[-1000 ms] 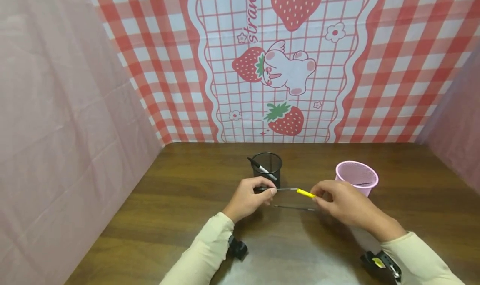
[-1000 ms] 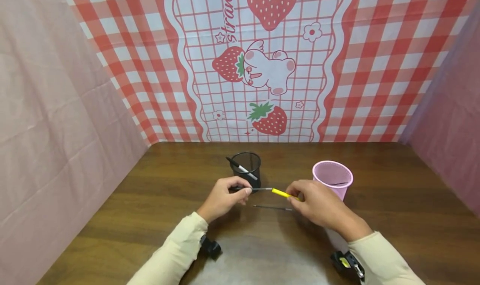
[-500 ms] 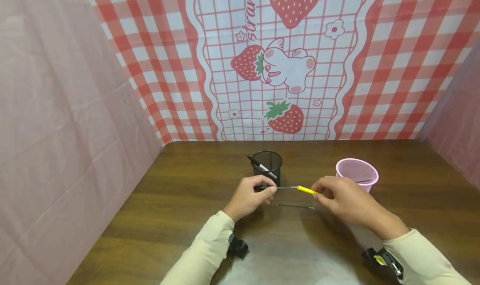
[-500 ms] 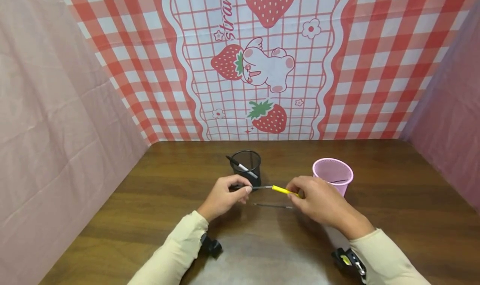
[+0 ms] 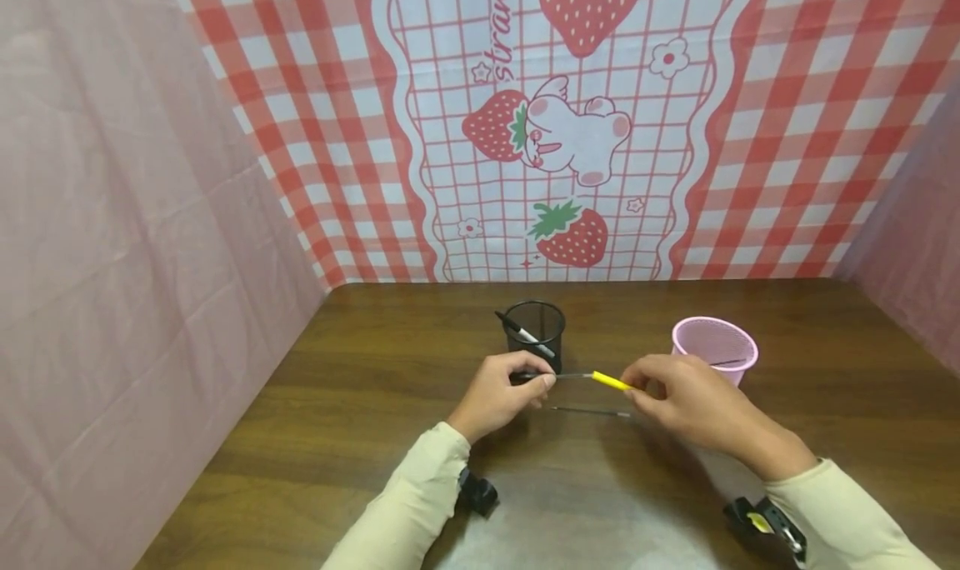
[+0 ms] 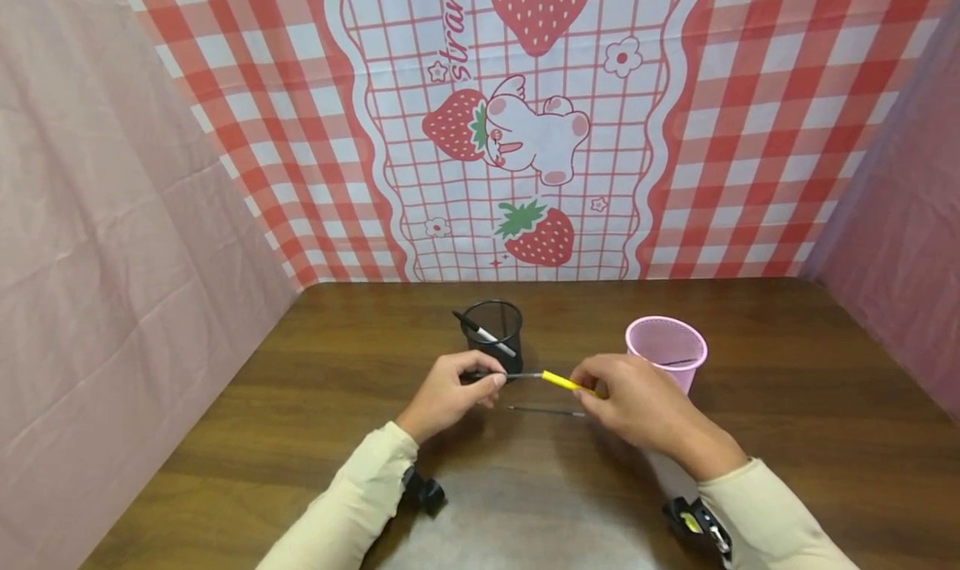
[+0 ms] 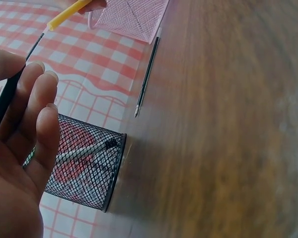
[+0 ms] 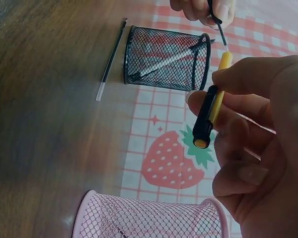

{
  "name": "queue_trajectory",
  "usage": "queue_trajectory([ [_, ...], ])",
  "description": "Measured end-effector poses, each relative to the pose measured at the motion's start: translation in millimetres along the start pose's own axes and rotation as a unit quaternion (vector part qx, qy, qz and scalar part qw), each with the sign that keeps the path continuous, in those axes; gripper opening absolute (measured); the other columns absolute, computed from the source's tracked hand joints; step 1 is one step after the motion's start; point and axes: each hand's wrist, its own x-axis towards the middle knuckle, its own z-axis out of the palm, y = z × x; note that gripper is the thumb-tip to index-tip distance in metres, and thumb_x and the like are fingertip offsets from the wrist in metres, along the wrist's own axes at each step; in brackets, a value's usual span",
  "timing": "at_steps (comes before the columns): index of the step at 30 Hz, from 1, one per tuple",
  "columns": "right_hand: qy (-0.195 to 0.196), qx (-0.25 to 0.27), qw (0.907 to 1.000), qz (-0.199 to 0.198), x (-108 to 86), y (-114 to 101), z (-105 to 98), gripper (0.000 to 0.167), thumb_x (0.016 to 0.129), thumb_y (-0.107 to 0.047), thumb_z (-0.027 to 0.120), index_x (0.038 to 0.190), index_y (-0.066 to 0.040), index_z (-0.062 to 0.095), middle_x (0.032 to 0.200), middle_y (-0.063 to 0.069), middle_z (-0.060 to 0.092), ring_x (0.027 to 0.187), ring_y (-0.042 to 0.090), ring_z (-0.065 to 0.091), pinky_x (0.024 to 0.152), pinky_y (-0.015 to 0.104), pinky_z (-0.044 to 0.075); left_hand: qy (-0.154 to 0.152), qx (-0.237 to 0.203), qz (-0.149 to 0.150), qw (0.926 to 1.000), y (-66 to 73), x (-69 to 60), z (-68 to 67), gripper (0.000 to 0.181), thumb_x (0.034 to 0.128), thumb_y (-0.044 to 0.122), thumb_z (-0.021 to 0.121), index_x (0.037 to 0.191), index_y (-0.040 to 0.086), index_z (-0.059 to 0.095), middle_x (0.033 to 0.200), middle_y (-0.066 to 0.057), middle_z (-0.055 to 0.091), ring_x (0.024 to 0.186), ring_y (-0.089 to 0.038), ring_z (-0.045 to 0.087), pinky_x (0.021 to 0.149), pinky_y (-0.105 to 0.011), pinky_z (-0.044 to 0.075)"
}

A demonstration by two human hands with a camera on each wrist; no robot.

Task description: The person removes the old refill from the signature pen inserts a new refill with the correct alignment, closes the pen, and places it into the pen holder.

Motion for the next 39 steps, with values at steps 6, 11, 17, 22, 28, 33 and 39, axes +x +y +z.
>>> queue_trajectory([
  [6,0.013,-0.015,0.9998,-0.003,0.2,0.8,0.8,0.016,0.078,-0.008,0.083,0.088,-0.019,0.077,0.076,-0.022,0.059,0.067,0.000,0.053,0.056,0.021,0.047,-0.001,-0.008,0.003,1.0000,0.3,0.7,0.0,0.008,0.0951,0.014,0.070,0.098,0.007,0.073,0.075,-0.003,0.069,0.065,-0.018,0.069,0.062,-0.038,0.062],
  [11,0.047,-0.017,0.9984,-0.028,-0.9,1.3,0.6,0.021,0.075,-0.005,0.085,0.085,-0.022,0.077,0.077,-0.023,0.058,0.071,0.002,0.053,0.058,0.021,0.046,-0.003,-0.017,0.007,0.9998,0.8,1.0,0.2,0.010,0.0949,0.013,0.071,0.100,0.005,0.073,0.077,-0.004,0.069,0.065,-0.015,0.069,0.063,-0.037,0.062],
  [17,0.057,-0.010,0.9973,-0.045,-0.3,0.1,3.8,0.019,0.076,-0.006,0.084,0.086,-0.019,0.076,0.077,-0.021,0.056,0.071,0.002,0.050,0.058,0.022,0.044,-0.007,-0.020,0.008,0.9997,0.5,-0.5,-1.1,0.011,0.0947,0.014,0.072,0.101,0.006,0.074,0.080,-0.012,0.069,0.066,-0.014,0.068,0.063,-0.035,0.062],
  [22,0.068,-0.013,0.9967,-0.042,0.6,-1.5,6.0,0.020,0.075,-0.007,0.085,0.086,-0.021,0.075,0.076,-0.021,0.052,0.072,0.003,0.046,0.059,0.022,0.042,-0.010,-0.014,0.007,0.9998,1.1,-1.2,-1.4,0.013,0.0945,0.017,0.072,0.103,0.007,0.075,0.080,-0.005,0.069,0.066,-0.015,0.069,0.063,-0.035,0.062],
  [28,0.087,-0.005,0.9940,-0.066,2.1,-3.9,9.9,0.024,0.074,-0.006,0.085,0.088,-0.022,0.073,0.078,-0.021,0.052,0.074,0.003,0.046,0.060,0.020,0.041,-0.015,-0.019,0.012,0.9996,0.8,-1.5,-0.4,0.016,0.0946,0.018,0.073,0.105,0.006,0.075,0.083,-0.017,0.070,0.066,-0.014,0.068,0.063,-0.034,0.061],
  [33,0.095,-0.001,0.9923,-0.080,3.7,-4.5,13.4,0.025,0.073,-0.004,0.085,0.088,-0.021,0.074,0.079,-0.020,0.053,0.073,0.003,0.047,0.060,0.020,0.041,-0.019,-0.023,0.004,0.9995,-0.3,-1.5,0.2,0.017,0.0942,0.014,0.073,0.107,0.004,0.075,0.085,-0.022,0.070,0.066,-0.014,0.067,0.063,-0.032,0.061],
  [39,0.097,0.004,0.9919,-0.082,2.6,-4.0,14.0,0.026,0.072,-0.003,0.085,0.088,-0.020,0.074,0.079,-0.020,0.055,0.073,0.003,0.047,0.060,0.020,0.042,-0.022,-0.025,0.001,0.9994,-0.5,0.5,1.8,0.019,0.0941,0.009,0.072,0.111,0.000,0.073,0.087,-0.024,0.070,0.067,-0.018,0.067,0.064,-0.039,0.062],
])
